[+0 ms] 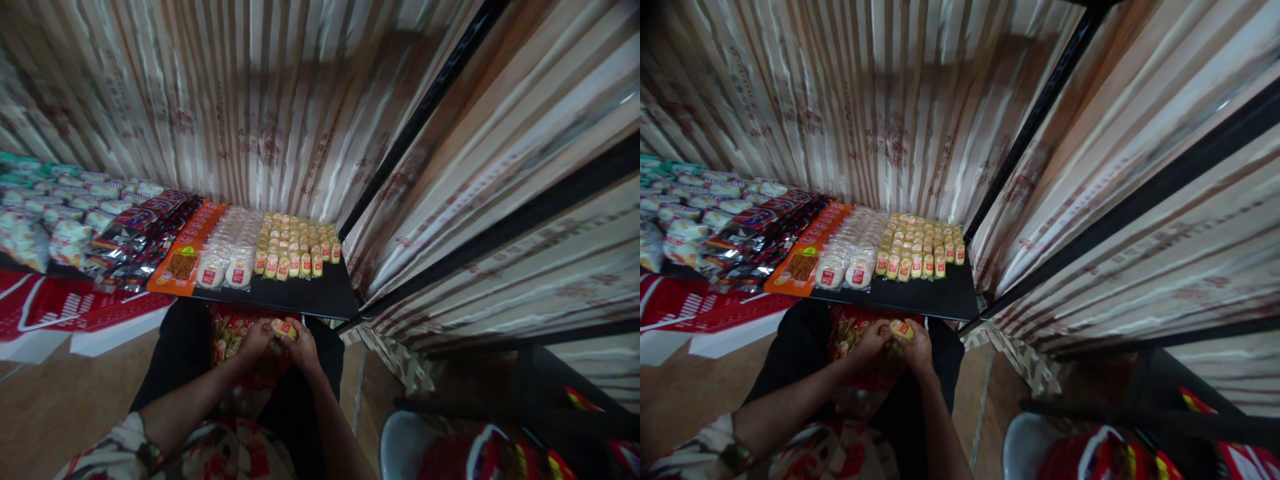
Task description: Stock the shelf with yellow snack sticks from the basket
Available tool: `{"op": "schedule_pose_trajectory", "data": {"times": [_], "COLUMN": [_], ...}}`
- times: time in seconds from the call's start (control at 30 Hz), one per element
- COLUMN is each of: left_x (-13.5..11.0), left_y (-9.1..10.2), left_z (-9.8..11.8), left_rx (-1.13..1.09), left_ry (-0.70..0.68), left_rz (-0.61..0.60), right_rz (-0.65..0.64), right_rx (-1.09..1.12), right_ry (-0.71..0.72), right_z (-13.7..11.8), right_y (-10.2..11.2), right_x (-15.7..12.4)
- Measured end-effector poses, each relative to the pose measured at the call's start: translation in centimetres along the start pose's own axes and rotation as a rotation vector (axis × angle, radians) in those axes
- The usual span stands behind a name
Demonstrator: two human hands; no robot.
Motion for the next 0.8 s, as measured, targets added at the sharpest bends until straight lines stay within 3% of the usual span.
{"op": "schedule_pose_trajectory", "data": {"times": [0.3, 0.8], "left_x": [0.0, -1.8], "left_y": [-0.8, -1.9], "left_z": [2.8, 6.7], "left_rx": [-0.001, 0.205], "left_ry": [-0.043, -0.265], "left_rz": [0.009, -0.02], "right_rz": [0.123, 0.113], "right_rx": [0.023, -0.04], "right_ry": [-0.033, -0.071], "right_z": [-0.1, 0.4], "right_y": [1.4, 3.9], "right_x": [-0.3, -0.9]}}
Point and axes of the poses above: each hand's wrist, its own x-axis towards the middle knuckle, its own y-axis out of the back of the hand, z = x × y, the point moved 5 cm from there along x, towards the middle knuckle, and after that the axes turned 12 degrees about z, right-handed, at the moved point
